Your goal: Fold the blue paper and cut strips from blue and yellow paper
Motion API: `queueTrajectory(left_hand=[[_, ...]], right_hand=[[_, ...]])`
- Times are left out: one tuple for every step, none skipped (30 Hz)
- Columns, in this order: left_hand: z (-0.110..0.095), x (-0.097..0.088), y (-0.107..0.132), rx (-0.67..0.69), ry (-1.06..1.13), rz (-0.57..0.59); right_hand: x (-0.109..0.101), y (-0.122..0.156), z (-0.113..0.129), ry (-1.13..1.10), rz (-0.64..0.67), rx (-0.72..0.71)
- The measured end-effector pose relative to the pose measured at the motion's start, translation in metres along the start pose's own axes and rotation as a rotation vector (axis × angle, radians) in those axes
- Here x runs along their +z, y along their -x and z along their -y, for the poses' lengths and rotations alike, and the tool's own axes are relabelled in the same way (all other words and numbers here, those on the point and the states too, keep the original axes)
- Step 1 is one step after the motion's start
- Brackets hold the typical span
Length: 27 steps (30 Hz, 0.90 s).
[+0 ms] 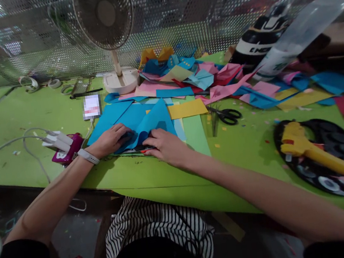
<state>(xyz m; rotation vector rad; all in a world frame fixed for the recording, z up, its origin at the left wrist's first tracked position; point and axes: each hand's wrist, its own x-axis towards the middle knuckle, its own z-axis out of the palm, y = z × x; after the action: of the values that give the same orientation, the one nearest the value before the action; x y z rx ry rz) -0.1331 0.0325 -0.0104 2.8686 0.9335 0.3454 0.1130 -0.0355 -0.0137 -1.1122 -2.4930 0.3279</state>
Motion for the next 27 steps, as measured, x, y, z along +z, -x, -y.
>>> queueTrajectory(left_hand=[[0.0,0.0,0.0,-0.001,-0.005,0.006],[0.0,0.0,0.0,-0.003,-0.009,0.011],[0.0,-0.001,0.0,-0.005,-0.012,0.014],[0.001,-0.001,0.0,-0.007,-0.013,0.014],[0.001,-0.001,0.0,-0.008,-0.011,0.014],[0.001,-0.002,0.0,-0.006,-0.008,0.01],[0.001,-0.003,0.0,-0.002,-0.004,0.003],[0.001,-0.004,0.001,0.005,0.003,-0.005],[0.001,-0.006,0.001,0.009,0.009,-0.024],[0.0,-0.008,0.001,0.012,0.02,-0.045],[-0.001,-0.009,0.001,0.004,0.032,-0.07],[-0.001,-0.011,0.001,-0.024,0.037,-0.1],[-0.002,-0.013,0.0,-0.064,0.031,-0.116],[-0.002,-0.014,0.0,-0.102,0.019,-0.12],[-0.003,-0.015,-0.001,-0.133,0.006,-0.112],[-0.003,-0.016,-0.001,-0.16,0.0,-0.102],[-0.002,-0.016,-0.002,-0.181,0.009,-0.086],[-0.002,-0.017,-0.002,-0.199,0.033,-0.067],[-0.002,-0.017,-0.003,-0.216,0.069,-0.049],[-0.001,-0.018,-0.004,-0.231,0.114,-0.031],[0.0,-0.019,-0.004,-0.241,0.161,-0.018],[0.0,-0.02,-0.005,-0.249,0.209,-0.006],[0.001,-0.021,-0.005,-0.256,0.256,0.005],[0.002,-0.022,-0.005,-0.263,0.299,0.016],[0.002,-0.023,-0.005,-0.269,0.34,0.028],[0.002,-0.024,-0.005,-0.275,0.375,0.034],[0.002,-0.025,-0.004,-0.277,0.405,0.031]], right_hand=[[0.0,-0.001,0.001,-0.005,0.002,0.0],[0.0,-0.002,0.002,-0.013,0.005,-0.003],[0.0,-0.003,0.003,-0.025,0.013,-0.009],[0.0,-0.002,0.004,-0.042,0.023,-0.019],[-0.002,-0.001,0.005,-0.06,0.034,-0.032],[-0.004,0.002,0.007,-0.079,0.043,-0.044],[-0.007,0.005,0.008,-0.099,0.046,-0.054],[-0.011,0.01,0.008,-0.122,0.039,-0.058],[-0.016,0.016,0.006,-0.144,0.015,-0.048],[-0.021,0.022,0.003,-0.16,-0.025,-0.024],[-0.027,0.029,-0.003,-0.167,-0.08,0.015],[-0.033,0.036,-0.011,-0.163,-0.147,0.073],[-0.039,0.043,-0.022,-0.138,-0.217,0.134],[-0.045,0.049,-0.035,-0.1,-0.289,0.215],[-0.051,0.056,-0.05,-0.056,-0.335,0.298],[-0.055,0.061,-0.066,0.005,-0.356,0.364],[-0.059,0.067,-0.081,0.081,-0.355,0.421],[-0.062,0.071,-0.095,0.163,-0.345,0.471],[-0.064,0.075,-0.106,0.243,-0.339,0.519],[-0.065,0.077,-0.115,0.308,-0.323,0.555],[-0.065,0.078,-0.12,0.357,-0.305,0.577],[-0.065,0.076,-0.121,0.392,-0.294,0.586],[-0.065,0.072,-0.12,0.411,-0.292,0.58],[-0.065,0.066,-0.116,0.414,-0.299,0.56],[-0.065,0.058,-0.11,0.402,-0.311,0.522],[-0.064,0.048,-0.103,0.372,-0.325,0.476],[-0.062,0.036,-0.096,0.32,-0.316,0.41]])
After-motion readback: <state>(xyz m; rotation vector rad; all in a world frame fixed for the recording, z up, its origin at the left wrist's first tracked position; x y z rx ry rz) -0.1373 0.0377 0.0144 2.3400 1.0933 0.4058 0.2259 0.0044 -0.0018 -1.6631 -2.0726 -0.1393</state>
